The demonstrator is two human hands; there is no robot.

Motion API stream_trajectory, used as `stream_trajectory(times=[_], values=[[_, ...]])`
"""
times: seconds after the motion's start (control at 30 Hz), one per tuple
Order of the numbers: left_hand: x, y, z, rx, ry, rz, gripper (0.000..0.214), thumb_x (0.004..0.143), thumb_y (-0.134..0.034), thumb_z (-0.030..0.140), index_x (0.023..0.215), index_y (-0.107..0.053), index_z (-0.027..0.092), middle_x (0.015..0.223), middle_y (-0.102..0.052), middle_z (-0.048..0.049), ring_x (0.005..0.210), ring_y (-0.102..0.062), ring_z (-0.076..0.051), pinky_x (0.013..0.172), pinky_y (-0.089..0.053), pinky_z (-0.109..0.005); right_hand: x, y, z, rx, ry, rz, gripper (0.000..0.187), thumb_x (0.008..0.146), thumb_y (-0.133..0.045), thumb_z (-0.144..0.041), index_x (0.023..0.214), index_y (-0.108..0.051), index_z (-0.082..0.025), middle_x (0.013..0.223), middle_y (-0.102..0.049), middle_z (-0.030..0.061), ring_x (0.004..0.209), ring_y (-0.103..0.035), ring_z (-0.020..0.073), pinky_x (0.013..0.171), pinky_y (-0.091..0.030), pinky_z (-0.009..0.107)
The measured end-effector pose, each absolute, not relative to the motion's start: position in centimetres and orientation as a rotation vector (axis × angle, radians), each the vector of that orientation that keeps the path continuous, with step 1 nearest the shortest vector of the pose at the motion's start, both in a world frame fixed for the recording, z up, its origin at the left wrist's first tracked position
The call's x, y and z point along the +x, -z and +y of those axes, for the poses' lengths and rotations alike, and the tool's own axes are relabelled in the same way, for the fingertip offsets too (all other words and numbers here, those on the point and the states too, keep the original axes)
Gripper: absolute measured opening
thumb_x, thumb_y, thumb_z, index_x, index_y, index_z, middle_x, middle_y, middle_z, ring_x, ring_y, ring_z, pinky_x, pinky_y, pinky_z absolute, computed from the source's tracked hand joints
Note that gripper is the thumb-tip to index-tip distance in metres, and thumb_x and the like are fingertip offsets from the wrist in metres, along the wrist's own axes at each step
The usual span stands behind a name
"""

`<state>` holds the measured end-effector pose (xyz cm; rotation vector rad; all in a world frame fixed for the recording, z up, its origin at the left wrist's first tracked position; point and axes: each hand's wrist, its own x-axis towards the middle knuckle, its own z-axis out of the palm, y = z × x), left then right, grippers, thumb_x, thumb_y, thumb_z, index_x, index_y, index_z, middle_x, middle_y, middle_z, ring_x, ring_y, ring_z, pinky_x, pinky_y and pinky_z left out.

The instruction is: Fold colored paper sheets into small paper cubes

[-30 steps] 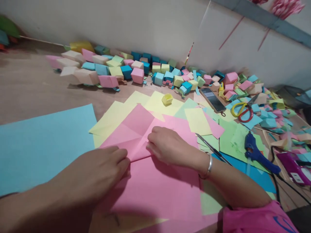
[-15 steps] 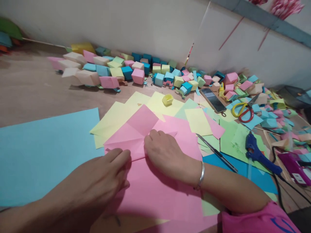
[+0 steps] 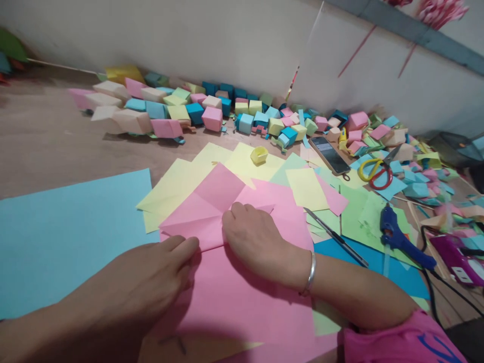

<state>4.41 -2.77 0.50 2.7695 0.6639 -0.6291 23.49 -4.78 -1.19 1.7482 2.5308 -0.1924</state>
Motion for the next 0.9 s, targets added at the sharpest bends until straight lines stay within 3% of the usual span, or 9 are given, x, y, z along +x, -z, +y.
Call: stream_trajectory(times=[0.17,0.37,0.57,0.67,0.9], values=[[4.9,-0.9,-2.5,2.765,0.665,0.685,0.027,0.079,-0.046,-0.002,0.085,-0.067,0.014,0.080,-0.060,-0.0101,0.066,-0.054,-0.020,0.050,-0.034,-0.030,23.4,1.1,-4.7,1.748,0.200,2.514,0.019,0.085,-0.039,-0.002,0.082,-0.054,-0.014,0.080,-0.056,0.0071,0.061,-0.033,0.0137,0.052,-0.015,0.031],[5.3,-0.8,-2.0,2.722,0.551,0.777,0.031,0.089,-0.041,0.009,0.112,-0.061,0.016,0.089,-0.061,-0.0091,0.073,-0.055,-0.021,0.055,-0.036,-0.029,23.3,1.0,-4.7,1.738,0.197,2.519,0.017,0.084,-0.042,-0.002,0.082,-0.055,-0.013,0.081,-0.057,0.0078,0.062,-0.036,0.0136,0.053,-0.016,0.031],[6.0,-0.7,-2.2,2.497,0.500,0.966,0.025,0.087,-0.044,0.012,0.105,-0.061,0.015,0.088,-0.060,-0.0079,0.064,-0.053,-0.018,0.055,-0.034,-0.031,23.4,0.7,-4.6,1.742,0.228,2.472,0.015,0.086,-0.043,-0.004,0.083,-0.054,-0.014,0.083,-0.059,0.0076,0.064,-0.043,0.0142,0.052,-0.016,0.030],[6.0,-0.8,-2.1,2.514,0.493,0.940,0.025,0.086,-0.044,0.011,0.103,-0.061,0.014,0.089,-0.060,-0.0084,0.066,-0.053,-0.019,0.054,-0.034,-0.032,23.8,0.3,-4.4,1.797,0.194,2.394,0.012,0.094,-0.045,-0.018,0.085,-0.053,-0.015,0.081,-0.059,0.0069,0.062,-0.047,0.0146,0.051,-0.014,0.030],[5.9,-0.6,-1.7,2.688,0.569,0.783,0.027,0.085,-0.046,0.010,0.103,-0.065,0.015,0.093,-0.062,-0.0099,0.076,-0.055,-0.025,0.054,-0.034,-0.034,24.5,-0.5,-3.8,1.940,0.244,2.308,0.042,0.094,-0.044,-0.055,0.092,-0.051,-0.014,0.080,-0.062,0.0072,0.062,-0.052,0.0164,0.049,-0.018,0.029]])
